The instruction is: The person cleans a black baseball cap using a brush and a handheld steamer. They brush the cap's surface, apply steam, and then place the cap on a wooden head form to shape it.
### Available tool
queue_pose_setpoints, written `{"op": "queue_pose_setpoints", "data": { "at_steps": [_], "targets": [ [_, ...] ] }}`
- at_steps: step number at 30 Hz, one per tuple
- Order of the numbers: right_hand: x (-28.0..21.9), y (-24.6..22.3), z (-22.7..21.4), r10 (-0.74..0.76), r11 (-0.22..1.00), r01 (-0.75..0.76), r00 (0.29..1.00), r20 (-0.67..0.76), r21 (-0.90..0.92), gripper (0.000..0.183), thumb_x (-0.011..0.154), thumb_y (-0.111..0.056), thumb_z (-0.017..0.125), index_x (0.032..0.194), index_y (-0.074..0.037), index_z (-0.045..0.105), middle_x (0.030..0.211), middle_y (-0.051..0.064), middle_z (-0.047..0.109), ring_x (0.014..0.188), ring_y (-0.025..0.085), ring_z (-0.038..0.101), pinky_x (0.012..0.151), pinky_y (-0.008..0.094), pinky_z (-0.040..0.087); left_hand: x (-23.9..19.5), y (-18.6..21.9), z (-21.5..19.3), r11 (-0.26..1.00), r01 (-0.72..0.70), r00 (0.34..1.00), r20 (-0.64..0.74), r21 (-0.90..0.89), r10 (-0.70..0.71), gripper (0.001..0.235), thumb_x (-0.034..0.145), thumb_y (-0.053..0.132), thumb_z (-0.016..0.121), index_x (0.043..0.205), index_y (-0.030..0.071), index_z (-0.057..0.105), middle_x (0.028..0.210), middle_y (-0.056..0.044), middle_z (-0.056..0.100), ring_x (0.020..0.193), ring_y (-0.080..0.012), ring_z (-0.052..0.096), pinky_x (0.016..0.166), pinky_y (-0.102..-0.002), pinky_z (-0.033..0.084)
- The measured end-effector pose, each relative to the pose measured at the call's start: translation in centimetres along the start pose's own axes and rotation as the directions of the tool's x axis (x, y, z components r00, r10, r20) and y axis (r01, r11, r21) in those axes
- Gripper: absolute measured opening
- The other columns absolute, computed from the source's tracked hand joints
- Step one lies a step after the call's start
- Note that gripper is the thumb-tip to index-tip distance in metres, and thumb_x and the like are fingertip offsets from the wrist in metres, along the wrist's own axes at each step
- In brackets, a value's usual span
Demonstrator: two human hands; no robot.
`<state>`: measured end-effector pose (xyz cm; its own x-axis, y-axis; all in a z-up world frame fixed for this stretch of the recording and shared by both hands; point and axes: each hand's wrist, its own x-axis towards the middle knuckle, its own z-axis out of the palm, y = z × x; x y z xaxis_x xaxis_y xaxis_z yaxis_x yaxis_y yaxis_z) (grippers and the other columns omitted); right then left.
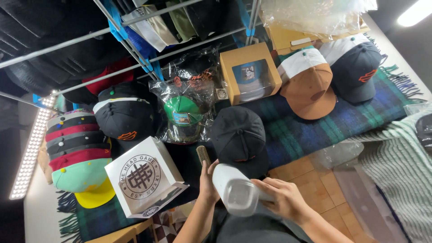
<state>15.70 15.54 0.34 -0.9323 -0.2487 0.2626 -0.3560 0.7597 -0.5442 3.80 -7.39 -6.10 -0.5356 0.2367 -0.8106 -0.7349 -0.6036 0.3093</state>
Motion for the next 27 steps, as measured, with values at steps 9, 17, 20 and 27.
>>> {"op": "queue_pose_setpoints", "data": {
  "at_steps": [9, 17, 20, 27],
  "targets": [
    [-8.5, 0.3, 3.2, 0.342, 0.936, -0.352, 0.911, -0.23, 0.0, 0.042, 0.073, -0.007, 0.075, 0.114, -0.018, 0.071, 0.109, -0.006, 0.072, 0.08, 0.015, 0.074, 0.063, 0.031, 0.06, 1.6, -0.6, -1.2, 0.999, 0.044, 0.998, 0.045, -0.004, -0.043, 0.047, 0.092, 0.065, 0.054, 0.106, 0.021, 0.064, 0.101, -0.004, 0.066, 0.08, -0.0223, 0.058, 0.072, -0.035, 0.04],
    [-9.6, -0.2, 3.2, 0.375, 0.927, -0.361, 0.884, -0.28, 0.1, 0.041, 0.073, -0.016, 0.083, 0.113, -0.017, 0.073, 0.114, -0.002, 0.076, 0.087, 0.014, 0.079, 0.072, 0.027, 0.061, 1.2, -1.0, -0.1, 0.995, 0.098, 0.994, 0.039, 0.011, -0.099, 0.048, 0.093, 0.063, 0.054, 0.104, 0.017, 0.062, 0.115, -0.011, 0.07, 0.097, -0.0291, 0.063, 0.088, -0.041, 0.048],
    [-9.6, 0.0, 3.8, 0.532, 0.845, -0.481, 0.797, -0.285, 0.233, 0.033, 0.078, -0.021, 0.083, 0.107, -0.012, 0.072, 0.094, -0.002, 0.073, 0.078, 0.01, 0.07, 0.073, 0.026, 0.056, 0.3, -1.0, 0.7, 0.994, 0.108, 0.99, 0.094, 0.006, -0.108, 0.055, 0.097, 0.06, 0.045, 0.12, 0.013, 0.061, 0.134, -0.014, 0.065, 0.124, -0.035, 0.06, 0.103, -0.047, 0.047],
    [-6.2, 0.3, -1.7, 0.961, 0.238, -0.826, 0.277, 0.0, 0.512, 0.045, 0.084, -0.024, 0.076, 0.127, -0.011, 0.071, 0.066, 0.009, 0.067, 0.063, 0.018, 0.061, 0.071, 0.03, 0.048, 1.3, -1.8, 0.5, 0.993, 0.12, 0.99, 0.072, -0.017, -0.119, 0.052, 0.096, 0.057, 0.049, 0.127, 0.017, 0.061, 0.135, -0.011, 0.065, 0.124, -0.0337, 0.06, 0.1, -0.045, 0.049]
  ]
}}
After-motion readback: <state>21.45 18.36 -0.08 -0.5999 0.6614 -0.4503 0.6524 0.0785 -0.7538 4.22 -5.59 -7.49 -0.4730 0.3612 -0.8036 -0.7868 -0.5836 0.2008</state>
